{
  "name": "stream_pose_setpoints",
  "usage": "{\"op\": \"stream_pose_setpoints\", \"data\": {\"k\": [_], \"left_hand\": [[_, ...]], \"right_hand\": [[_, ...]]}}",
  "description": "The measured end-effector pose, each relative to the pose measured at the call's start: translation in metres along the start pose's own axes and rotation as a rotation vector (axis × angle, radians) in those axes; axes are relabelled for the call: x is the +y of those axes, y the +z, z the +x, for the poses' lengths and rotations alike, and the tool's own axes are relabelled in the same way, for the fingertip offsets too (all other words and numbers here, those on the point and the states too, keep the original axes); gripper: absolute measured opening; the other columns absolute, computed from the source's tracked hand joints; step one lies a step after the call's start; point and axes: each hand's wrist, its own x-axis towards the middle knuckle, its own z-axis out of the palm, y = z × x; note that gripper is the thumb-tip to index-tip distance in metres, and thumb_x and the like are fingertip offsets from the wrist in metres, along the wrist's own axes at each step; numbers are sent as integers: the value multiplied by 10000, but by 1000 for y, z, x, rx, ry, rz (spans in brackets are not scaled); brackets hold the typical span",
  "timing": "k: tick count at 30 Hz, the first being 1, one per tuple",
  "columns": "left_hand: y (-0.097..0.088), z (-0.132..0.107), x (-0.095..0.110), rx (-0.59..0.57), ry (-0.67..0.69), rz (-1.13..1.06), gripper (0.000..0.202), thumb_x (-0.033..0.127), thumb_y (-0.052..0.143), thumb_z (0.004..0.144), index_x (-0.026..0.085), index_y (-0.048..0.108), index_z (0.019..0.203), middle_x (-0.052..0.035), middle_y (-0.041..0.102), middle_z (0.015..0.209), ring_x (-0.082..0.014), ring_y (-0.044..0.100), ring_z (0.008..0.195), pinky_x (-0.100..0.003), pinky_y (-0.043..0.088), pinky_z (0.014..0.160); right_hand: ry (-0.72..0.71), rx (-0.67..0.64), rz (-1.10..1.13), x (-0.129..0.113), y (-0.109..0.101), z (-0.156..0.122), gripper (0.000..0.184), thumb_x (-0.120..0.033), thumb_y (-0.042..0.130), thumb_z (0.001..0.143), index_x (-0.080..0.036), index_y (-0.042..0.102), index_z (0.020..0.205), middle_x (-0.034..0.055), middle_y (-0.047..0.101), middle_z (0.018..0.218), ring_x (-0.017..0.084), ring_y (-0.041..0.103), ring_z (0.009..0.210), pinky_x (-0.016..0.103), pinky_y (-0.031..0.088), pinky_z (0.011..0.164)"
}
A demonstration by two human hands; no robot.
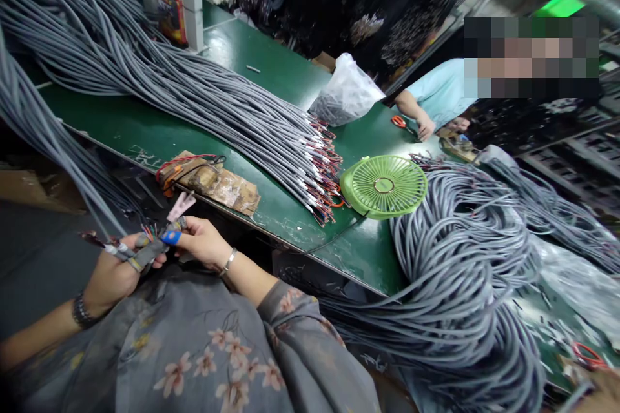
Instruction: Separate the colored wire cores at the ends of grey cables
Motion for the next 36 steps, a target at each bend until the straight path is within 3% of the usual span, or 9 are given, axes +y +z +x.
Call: {"op": "stream_pose_setpoints", "data": {"k": [4, 7, 18, 21, 24, 27, 36], "left_hand": [[-6, 3, 4, -165, 16, 109, 305, 480, 953, 543, 245, 760, 552, -68, 767, 552, -230, 694, 520, -310, 584, 541], [-9, 3, 5, -214, -8, 114, 267, 444, 934, 570, 248, 755, 546, -67, 753, 535, -230, 679, 501, -319, 588, 540], [0, 1, 1, -14, -13, -114, 389, 492, 987, 465, 231, 702, 510, -27, 695, 482, -156, 571, 431, -251, 449, 439], [0, 1, 3, -1, -41, -154, 413, 501, 993, 458, 222, 693, 512, -30, 696, 491, -150, 582, 450, -249, 461, 457], [0, 3, 8, -16, -51, -167, 400, 490, 992, 469, 211, 711, 522, -35, 693, 489, -139, 584, 449, -239, 442, 463], [2, 7, 13, -44, -23, -143, 393, 489, 983, 487, 207, 709, 513, -39, 693, 484, -142, 590, 440, -235, 404, 450], [9, 15, 14, -55, -50, -146, 353, 452, 964, 488, 201, 721, 537, -33, 697, 485, -146, 602, 439, -233, 421, 448]], "right_hand": [[-22, 12, -61, 1, 4, -1, 575, -514, 1071, 505, -184, 682, 771, -46, 683, 708, 106, 577, 643, 254, 484, 649], [-26, 14, -74, 2, 3, 0, 586, -516, 1075, 470, -189, 693, 773, -46, 708, 724, 114, 594, 661, 263, 501, 674], [-95, 43, 32, 10, 0, 1, 586, -505, 1072, 511, -204, 697, 847, -59, 696, 709, 106, 618, 623, 248, 537, 634], [-63, 46, 106, 9, -7, 1, 644, -586, 1063, 509, -205, 679, 858, -49, 698, 705, 99, 578, 583, 248, 530, 601], [21, 104, 188, 1, -14, 8, 588, -730, 900, 749, -201, 659, 841, -16, 692, 711, 102, 548, 581, 234, 514, 568], [89, 109, 197, -10, -13, 19, 579, -767, 703, 937, -194, 684, 854, 10, 683, 733, 119, 559, 619, 228, 512, 577], [-56, 185, 257, -11, 0, 31, 530, -723, 798, 888, -199, 734, 838, 0, 634, 692, 149, 568, 678, 269, 516, 678]]}}
